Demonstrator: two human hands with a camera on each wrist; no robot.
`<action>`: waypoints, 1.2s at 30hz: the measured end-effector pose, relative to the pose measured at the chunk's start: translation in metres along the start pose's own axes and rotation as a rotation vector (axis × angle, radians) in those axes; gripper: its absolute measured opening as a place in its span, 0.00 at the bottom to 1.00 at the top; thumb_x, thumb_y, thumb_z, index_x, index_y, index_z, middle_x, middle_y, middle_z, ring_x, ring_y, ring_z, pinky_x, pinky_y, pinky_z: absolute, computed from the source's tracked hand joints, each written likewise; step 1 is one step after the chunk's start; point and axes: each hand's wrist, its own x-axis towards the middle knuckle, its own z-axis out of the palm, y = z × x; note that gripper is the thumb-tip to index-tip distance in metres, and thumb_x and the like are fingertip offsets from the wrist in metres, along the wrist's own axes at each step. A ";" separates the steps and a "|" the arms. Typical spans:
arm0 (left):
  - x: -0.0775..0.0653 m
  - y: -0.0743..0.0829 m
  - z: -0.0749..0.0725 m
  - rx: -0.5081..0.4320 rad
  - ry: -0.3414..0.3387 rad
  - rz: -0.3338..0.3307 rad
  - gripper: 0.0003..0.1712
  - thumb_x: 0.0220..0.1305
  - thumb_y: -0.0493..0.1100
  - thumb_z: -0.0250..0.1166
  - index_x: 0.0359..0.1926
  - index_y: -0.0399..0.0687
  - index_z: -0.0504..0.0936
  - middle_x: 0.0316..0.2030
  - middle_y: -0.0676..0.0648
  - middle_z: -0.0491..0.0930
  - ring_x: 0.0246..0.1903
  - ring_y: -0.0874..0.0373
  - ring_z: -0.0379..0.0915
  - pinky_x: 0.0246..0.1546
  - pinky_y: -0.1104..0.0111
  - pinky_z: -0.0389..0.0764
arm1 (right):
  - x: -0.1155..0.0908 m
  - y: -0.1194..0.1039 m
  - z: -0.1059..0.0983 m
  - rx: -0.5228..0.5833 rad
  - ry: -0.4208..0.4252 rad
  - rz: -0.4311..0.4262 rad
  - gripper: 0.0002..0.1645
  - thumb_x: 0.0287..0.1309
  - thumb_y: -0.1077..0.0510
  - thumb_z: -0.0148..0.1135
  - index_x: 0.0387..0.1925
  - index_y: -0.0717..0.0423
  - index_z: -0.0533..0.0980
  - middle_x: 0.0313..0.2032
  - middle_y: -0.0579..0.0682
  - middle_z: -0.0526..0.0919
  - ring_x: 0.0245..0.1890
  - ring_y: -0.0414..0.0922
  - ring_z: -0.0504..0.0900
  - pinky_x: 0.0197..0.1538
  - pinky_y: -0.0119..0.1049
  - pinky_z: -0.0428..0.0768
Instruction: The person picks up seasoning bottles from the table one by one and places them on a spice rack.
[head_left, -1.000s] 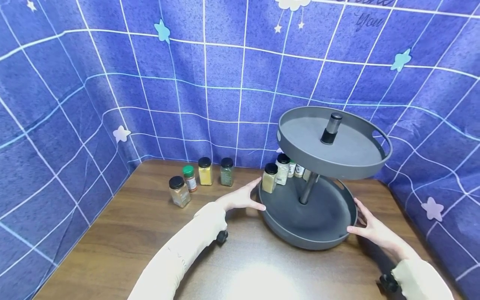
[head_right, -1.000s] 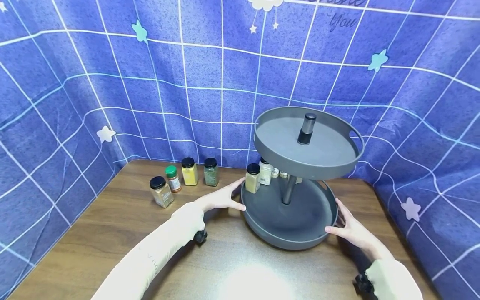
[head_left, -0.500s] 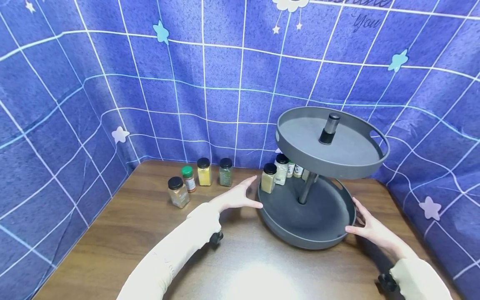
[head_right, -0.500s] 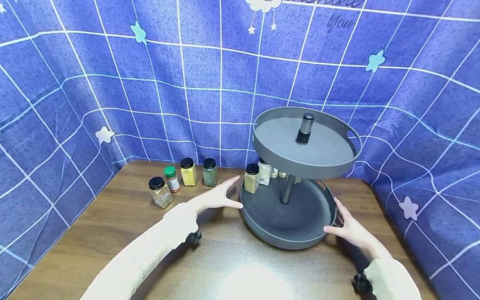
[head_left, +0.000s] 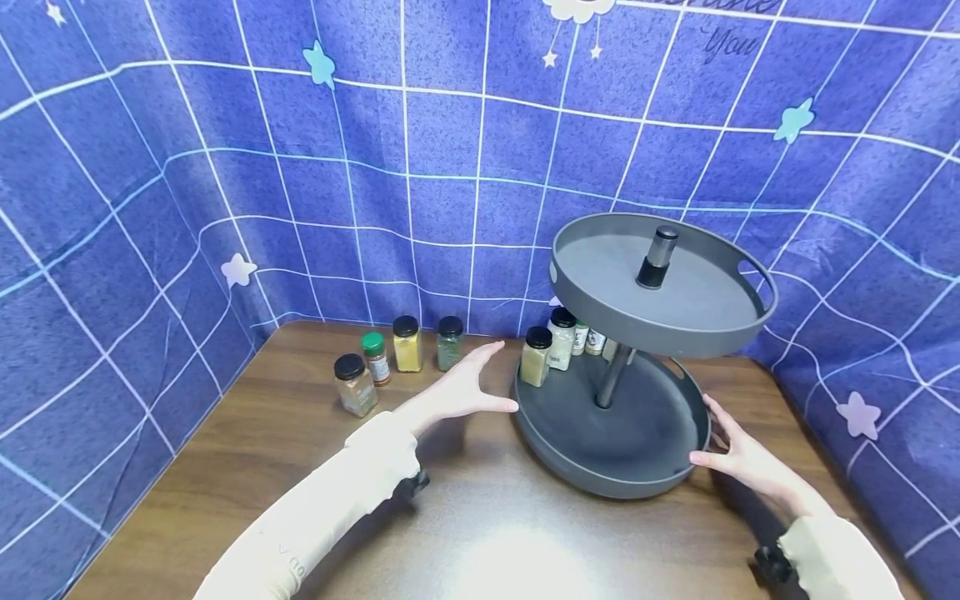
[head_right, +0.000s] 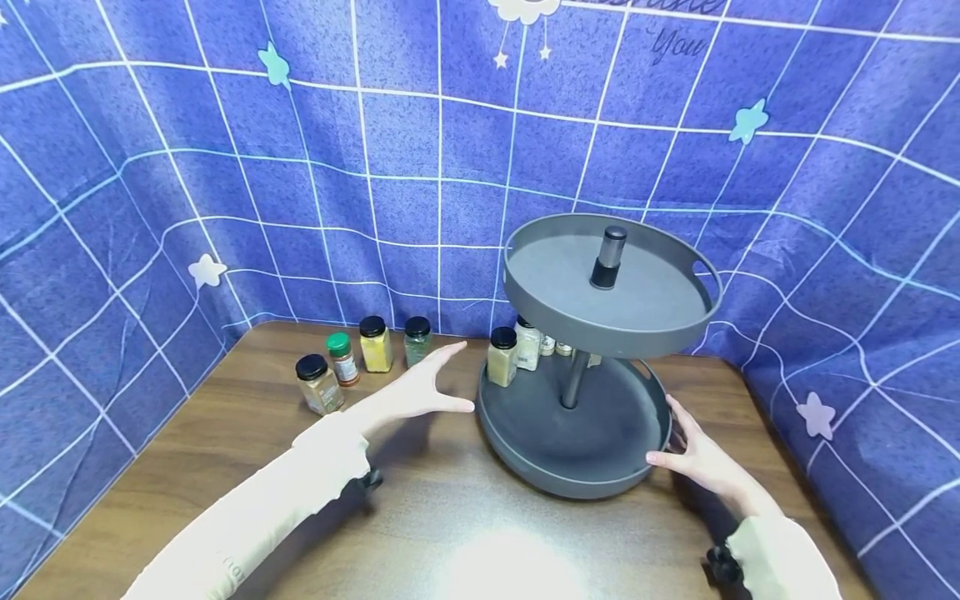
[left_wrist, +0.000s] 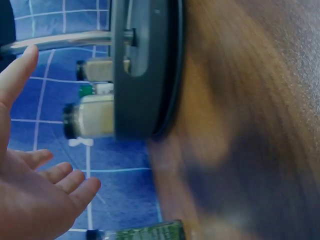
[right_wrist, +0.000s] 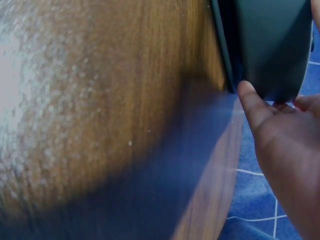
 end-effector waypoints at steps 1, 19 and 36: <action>-0.002 0.001 -0.002 0.001 0.012 0.004 0.59 0.43 0.58 0.75 0.72 0.48 0.54 0.71 0.47 0.56 0.70 0.52 0.49 0.68 0.57 0.55 | 0.000 0.000 0.000 0.000 0.002 0.000 0.57 0.55 0.65 0.64 0.72 0.62 0.34 0.67 0.78 0.44 0.62 0.79 0.47 0.49 0.11 0.62; -0.032 0.014 -0.041 0.015 0.144 0.036 0.55 0.43 0.58 0.75 0.70 0.54 0.57 0.70 0.49 0.57 0.70 0.53 0.49 0.67 0.54 0.56 | 0.001 -0.001 0.000 -0.044 0.020 -0.046 0.57 0.53 0.66 0.65 0.71 0.66 0.36 0.64 0.80 0.48 0.60 0.81 0.50 0.49 0.12 0.62; -0.067 0.002 -0.073 0.058 0.306 0.018 0.56 0.42 0.59 0.76 0.70 0.52 0.58 0.70 0.46 0.56 0.69 0.48 0.49 0.66 0.46 0.56 | 0.001 -0.002 0.000 -0.050 0.027 -0.030 0.57 0.53 0.65 0.65 0.71 0.65 0.36 0.65 0.78 0.47 0.61 0.80 0.49 0.49 0.12 0.62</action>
